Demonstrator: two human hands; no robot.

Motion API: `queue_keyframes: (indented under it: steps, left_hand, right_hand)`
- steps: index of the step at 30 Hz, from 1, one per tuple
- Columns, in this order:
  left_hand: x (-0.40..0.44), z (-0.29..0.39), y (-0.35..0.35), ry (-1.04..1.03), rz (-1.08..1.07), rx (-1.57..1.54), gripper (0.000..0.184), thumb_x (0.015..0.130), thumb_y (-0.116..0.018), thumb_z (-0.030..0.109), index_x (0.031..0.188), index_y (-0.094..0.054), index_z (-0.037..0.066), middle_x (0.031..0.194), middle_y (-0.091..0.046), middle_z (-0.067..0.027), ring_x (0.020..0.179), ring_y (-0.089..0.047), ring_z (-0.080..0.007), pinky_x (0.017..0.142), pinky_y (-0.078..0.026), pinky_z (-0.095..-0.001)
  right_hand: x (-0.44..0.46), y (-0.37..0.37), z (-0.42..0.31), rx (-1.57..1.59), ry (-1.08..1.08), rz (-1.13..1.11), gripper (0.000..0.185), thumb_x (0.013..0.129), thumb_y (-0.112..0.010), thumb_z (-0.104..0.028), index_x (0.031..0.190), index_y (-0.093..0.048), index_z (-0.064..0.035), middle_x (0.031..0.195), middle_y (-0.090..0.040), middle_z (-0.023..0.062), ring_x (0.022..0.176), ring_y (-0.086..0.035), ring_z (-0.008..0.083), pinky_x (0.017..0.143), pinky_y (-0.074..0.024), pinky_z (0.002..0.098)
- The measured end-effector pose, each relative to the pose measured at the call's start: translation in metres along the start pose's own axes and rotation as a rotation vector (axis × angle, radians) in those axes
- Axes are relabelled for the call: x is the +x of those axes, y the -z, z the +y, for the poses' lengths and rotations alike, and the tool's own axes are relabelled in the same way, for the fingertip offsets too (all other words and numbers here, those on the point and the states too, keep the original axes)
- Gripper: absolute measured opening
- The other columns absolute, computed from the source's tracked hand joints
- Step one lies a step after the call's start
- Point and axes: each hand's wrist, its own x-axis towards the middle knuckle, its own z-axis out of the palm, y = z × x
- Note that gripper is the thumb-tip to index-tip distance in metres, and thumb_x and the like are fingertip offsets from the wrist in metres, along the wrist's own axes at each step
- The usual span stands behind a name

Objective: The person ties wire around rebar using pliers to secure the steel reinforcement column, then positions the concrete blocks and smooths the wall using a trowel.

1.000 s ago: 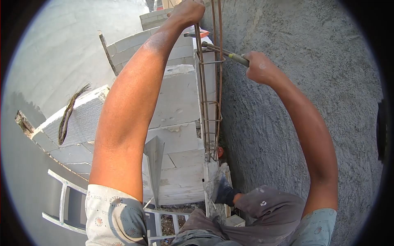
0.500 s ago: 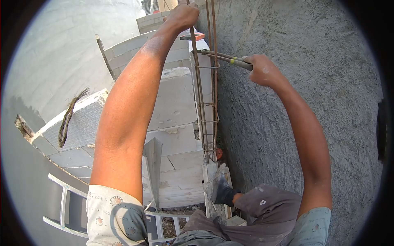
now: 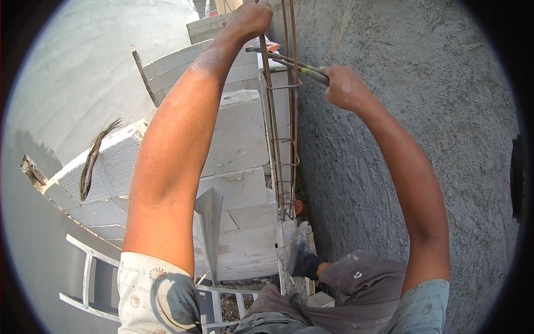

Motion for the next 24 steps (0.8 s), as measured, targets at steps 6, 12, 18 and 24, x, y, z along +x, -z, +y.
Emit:
queue_keyframes:
  steps: [6, 12, 18, 24]
  left_hand:
    - [0.008, -0.012, -0.001, -0.055, -0.01, -0.032, 0.056, 0.104, -0.024, 0.032, 0.135, -0.042, -0.01, 0.14, -0.046, -0.03, 0.134, -0.042, -0.0376, 0.112, -0.033, -0.0439]
    - [-0.013, 0.023, 0.005, -0.129, 0.069, -0.089, 0.056, 0.103, -0.025, 0.033, 0.137, -0.04, -0.01, 0.14, -0.046, -0.0296, 0.134, -0.042, -0.0383, 0.111, -0.034, -0.0434]
    - [0.005, -0.006, 0.0, -0.153, -0.026, -0.047, 0.058, 0.103, -0.026, 0.036, 0.139, -0.04, -0.007, 0.143, -0.044, -0.0279, 0.136, -0.039, -0.0382, 0.113, -0.031, -0.0427]
    - [0.0, 0.004, 0.003, -0.177, 0.014, -0.051, 0.061, 0.101, -0.028, 0.039, 0.139, -0.04, -0.007, 0.143, -0.044, -0.0282, 0.136, -0.039, -0.0386, 0.113, -0.031, -0.0434]
  right_hand:
    - [-0.003, 0.01, 0.002, 0.009, -0.061, -0.026, 0.028, 0.072, -0.056, 0.0, 0.097, -0.068, -0.0005, 0.085, -0.067, 0.0247, 0.086, -0.065, 0.0422, 0.078, -0.0514, 0.0481]
    - [-0.009, 0.031, 0.011, 0.068, -0.082, -0.001, 0.036, 0.074, -0.052, 0.004, 0.106, -0.067, -0.0024, 0.077, -0.063, 0.0228, 0.072, -0.063, 0.0363, 0.068, -0.0475, 0.0436]
    - [-0.043, 0.028, 0.021, 0.262, -0.331, 0.132, 0.028, 0.074, -0.053, 0.001, 0.098, -0.068, -0.0035, 0.081, -0.065, 0.0236, 0.075, -0.063, 0.0387, 0.069, -0.0481, 0.0449]
    - [-0.043, 0.011, 0.049, -0.093, -0.024, -0.115, 0.036, 0.073, -0.053, 0.003, 0.105, -0.068, -0.0056, 0.084, -0.066, 0.0226, 0.081, -0.064, 0.0401, 0.073, -0.0482, 0.0461]
